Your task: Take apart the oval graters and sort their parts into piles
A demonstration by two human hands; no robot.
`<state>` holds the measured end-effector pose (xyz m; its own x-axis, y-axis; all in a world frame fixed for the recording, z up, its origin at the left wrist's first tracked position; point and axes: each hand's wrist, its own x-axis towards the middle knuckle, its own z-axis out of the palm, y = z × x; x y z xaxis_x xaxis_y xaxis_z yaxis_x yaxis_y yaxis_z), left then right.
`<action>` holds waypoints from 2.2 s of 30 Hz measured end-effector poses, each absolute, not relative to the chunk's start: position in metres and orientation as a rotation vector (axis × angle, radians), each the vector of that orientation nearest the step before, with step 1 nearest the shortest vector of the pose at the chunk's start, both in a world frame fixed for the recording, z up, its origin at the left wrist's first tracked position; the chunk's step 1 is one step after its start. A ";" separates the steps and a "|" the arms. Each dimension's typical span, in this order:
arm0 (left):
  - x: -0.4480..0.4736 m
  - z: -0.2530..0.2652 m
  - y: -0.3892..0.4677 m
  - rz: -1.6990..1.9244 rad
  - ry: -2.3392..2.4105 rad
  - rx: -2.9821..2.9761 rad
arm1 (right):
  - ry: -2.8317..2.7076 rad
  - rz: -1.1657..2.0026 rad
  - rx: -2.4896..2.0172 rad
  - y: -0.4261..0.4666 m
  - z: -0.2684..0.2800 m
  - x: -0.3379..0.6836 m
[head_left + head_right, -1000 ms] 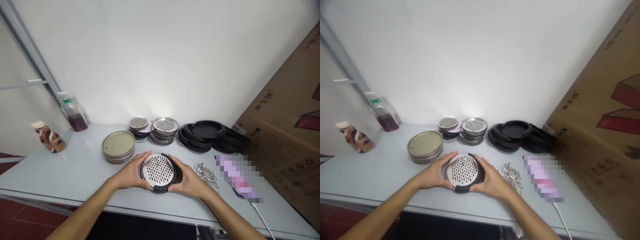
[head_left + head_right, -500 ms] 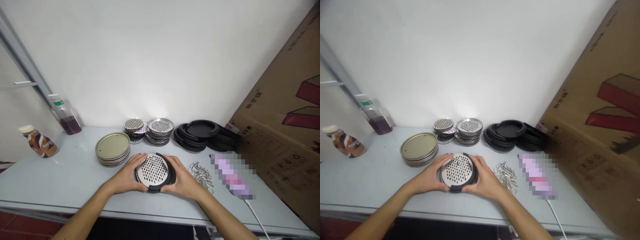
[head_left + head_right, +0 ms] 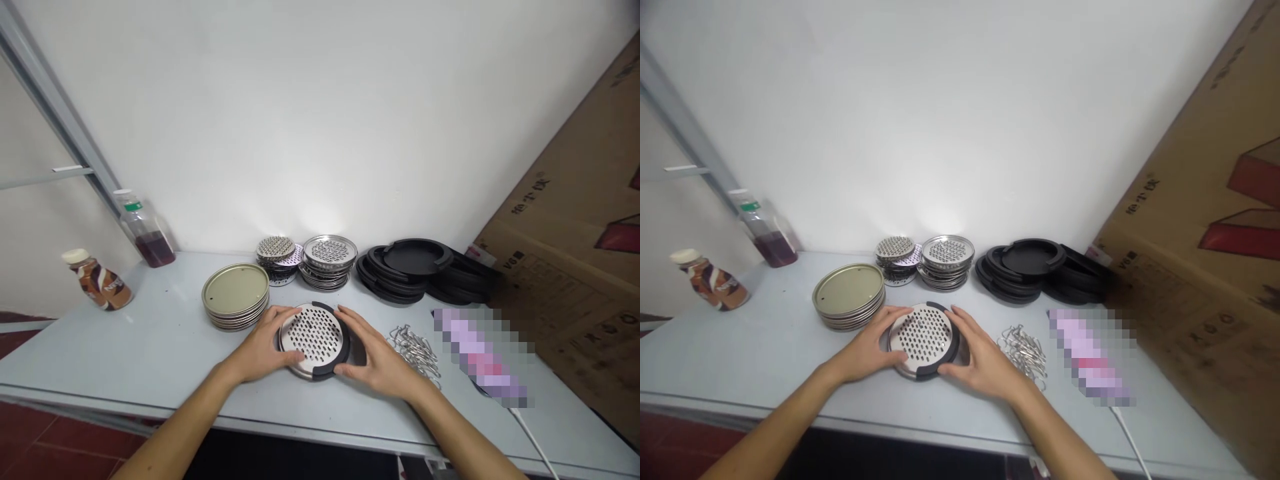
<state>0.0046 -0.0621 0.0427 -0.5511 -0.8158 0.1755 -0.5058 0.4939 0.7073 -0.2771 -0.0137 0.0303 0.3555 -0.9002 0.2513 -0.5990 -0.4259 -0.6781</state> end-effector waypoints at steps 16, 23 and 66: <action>0.008 0.037 -0.061 -0.839 -2.362 1.086 | 1.329 -0.757 -2.338 -0.015 0.024 -0.277; 0.007 0.046 -0.059 -0.888 -2.144 1.009 | 1.301 -0.903 -2.535 -0.015 0.023 -0.276; -0.003 0.038 -0.064 -0.701 -2.110 1.209 | 1.342 -0.751 -1.845 -0.017 0.037 -0.271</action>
